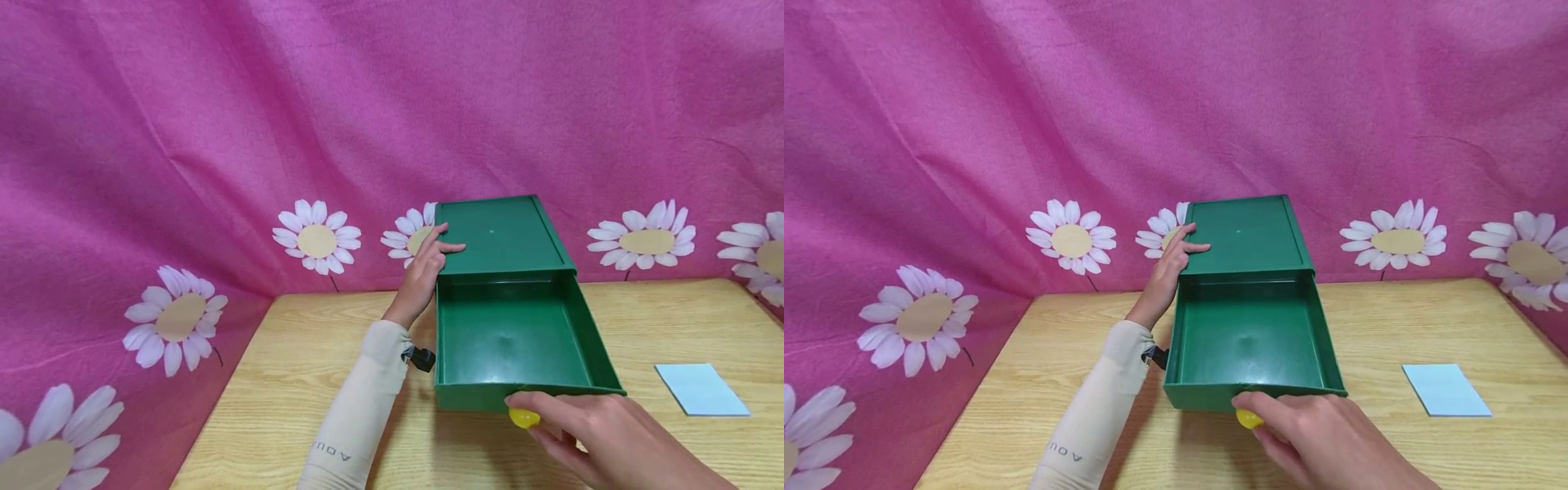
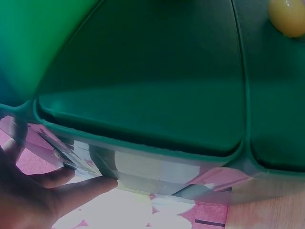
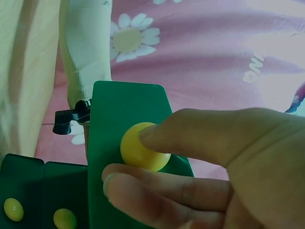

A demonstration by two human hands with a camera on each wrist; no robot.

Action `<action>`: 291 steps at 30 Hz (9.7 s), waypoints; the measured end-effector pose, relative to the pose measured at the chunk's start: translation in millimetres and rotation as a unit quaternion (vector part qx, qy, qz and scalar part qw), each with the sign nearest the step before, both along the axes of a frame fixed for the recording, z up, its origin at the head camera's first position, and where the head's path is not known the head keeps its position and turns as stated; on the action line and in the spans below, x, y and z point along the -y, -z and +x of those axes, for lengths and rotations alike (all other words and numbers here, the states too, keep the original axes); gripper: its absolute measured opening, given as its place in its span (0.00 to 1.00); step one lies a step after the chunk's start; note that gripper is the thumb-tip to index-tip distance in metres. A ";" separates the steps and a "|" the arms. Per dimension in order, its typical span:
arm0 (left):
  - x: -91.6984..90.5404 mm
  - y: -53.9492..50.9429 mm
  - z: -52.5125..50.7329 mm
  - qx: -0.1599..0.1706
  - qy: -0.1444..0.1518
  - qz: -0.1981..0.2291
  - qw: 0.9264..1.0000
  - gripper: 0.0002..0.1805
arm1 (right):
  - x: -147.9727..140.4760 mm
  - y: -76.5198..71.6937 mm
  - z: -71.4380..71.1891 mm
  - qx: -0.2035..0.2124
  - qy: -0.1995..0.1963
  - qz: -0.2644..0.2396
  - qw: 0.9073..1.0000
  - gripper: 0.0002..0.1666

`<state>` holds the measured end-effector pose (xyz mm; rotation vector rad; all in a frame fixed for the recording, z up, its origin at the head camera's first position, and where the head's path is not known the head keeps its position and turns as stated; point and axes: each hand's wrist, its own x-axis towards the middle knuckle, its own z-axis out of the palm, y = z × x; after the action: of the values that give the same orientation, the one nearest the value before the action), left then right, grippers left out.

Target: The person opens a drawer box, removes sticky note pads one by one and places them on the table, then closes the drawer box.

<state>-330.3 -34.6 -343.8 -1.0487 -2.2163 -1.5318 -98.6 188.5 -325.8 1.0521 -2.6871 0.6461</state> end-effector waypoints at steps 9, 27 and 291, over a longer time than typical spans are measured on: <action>0.4 -20.0 19.2 0.004 0.016 0.004 1.000 0.23 | 1.3 -2.1 0.8 -0.050 0.034 -0.021 0.998 0.30; -1.6 0.3 -0.7 0.011 -0.002 0.004 1.000 0.26 | 11.6 5.0 -16.9 -0.151 0.086 -0.098 0.980 0.22; 5.7 -6.9 27.1 0.037 0.067 0.075 0.994 0.22 | 10.0 27.2 -88.0 0.061 0.135 -0.043 0.988 0.14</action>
<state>-303.2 -40.3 -336.8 -1.1323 -2.0751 -1.7908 -186.6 178.5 -353.0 0.6311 -2.8058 0.7864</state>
